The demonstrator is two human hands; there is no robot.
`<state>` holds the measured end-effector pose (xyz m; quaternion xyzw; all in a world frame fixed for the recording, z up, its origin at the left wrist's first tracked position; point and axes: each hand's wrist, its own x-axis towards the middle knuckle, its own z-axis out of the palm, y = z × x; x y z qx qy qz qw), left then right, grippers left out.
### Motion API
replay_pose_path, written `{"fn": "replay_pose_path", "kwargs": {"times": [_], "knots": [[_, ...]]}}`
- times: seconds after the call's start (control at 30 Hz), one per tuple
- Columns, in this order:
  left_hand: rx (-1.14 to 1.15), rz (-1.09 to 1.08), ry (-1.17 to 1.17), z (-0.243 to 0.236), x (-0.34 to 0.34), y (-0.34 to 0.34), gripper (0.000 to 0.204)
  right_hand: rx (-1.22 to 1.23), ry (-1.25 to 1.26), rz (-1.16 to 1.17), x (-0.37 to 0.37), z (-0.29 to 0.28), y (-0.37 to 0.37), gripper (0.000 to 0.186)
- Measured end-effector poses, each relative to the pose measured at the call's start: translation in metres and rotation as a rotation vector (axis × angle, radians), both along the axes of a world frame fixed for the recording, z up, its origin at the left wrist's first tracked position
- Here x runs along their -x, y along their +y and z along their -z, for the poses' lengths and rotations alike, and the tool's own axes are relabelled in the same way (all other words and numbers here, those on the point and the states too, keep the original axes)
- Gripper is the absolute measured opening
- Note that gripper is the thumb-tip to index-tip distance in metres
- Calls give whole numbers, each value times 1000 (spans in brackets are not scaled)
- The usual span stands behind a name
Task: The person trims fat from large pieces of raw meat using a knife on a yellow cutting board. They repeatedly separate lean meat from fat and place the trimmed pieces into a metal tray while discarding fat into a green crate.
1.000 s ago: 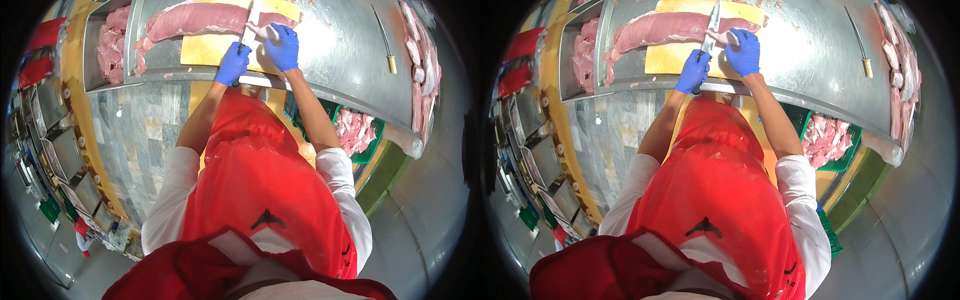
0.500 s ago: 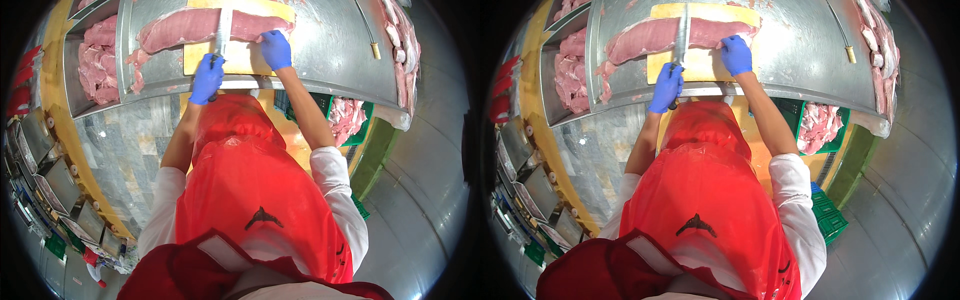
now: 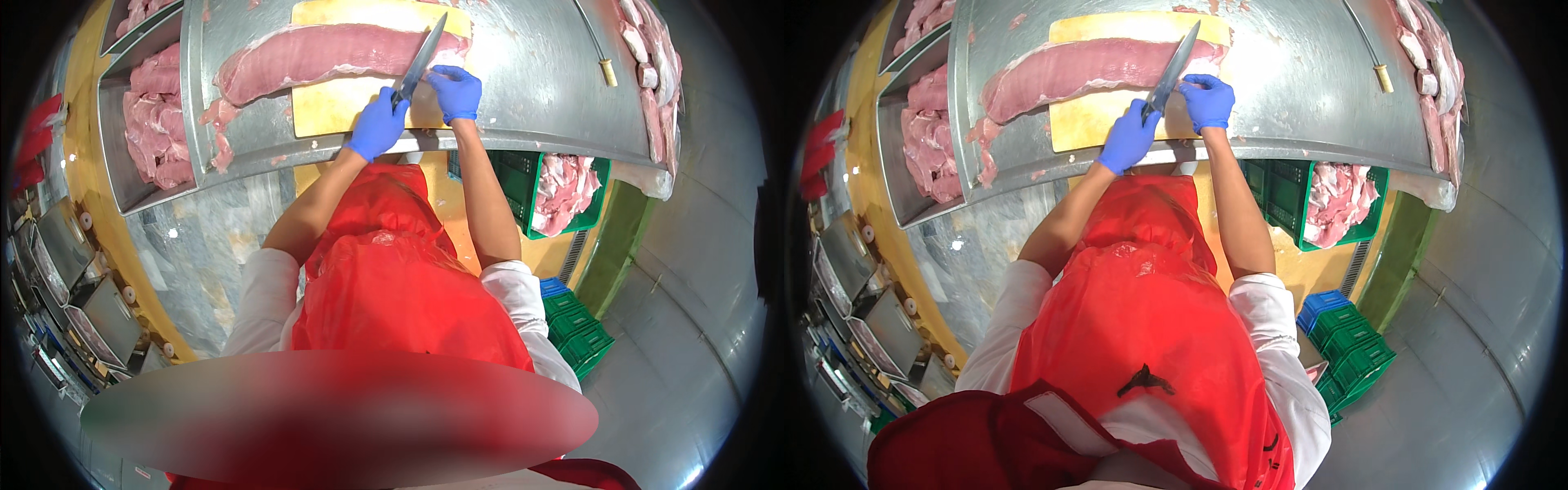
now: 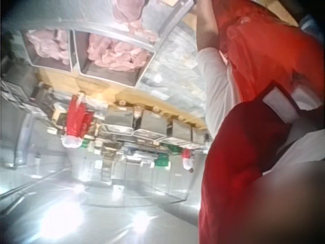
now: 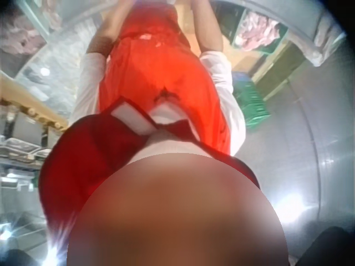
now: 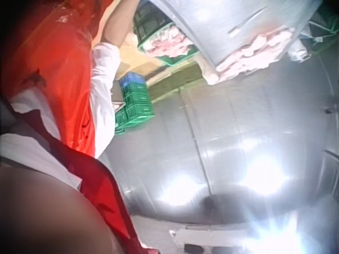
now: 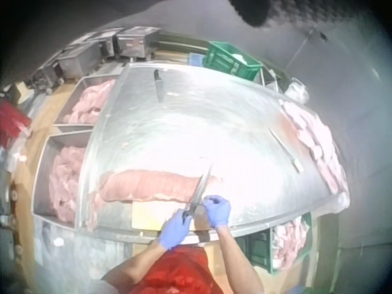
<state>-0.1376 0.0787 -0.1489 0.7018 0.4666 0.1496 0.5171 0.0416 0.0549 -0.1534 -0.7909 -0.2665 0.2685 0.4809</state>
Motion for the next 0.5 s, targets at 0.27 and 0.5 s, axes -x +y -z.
{"fn": "replay_pose_path", "kwargs": {"times": [0.27,0.5], "knots": [[116,36,23,-18,-10,-13,35,2,175,46,-23,-18,-6,20],[12,35,75,-14,-38,-14,34,-28,215,54,-50,-18,-20,20]]}}
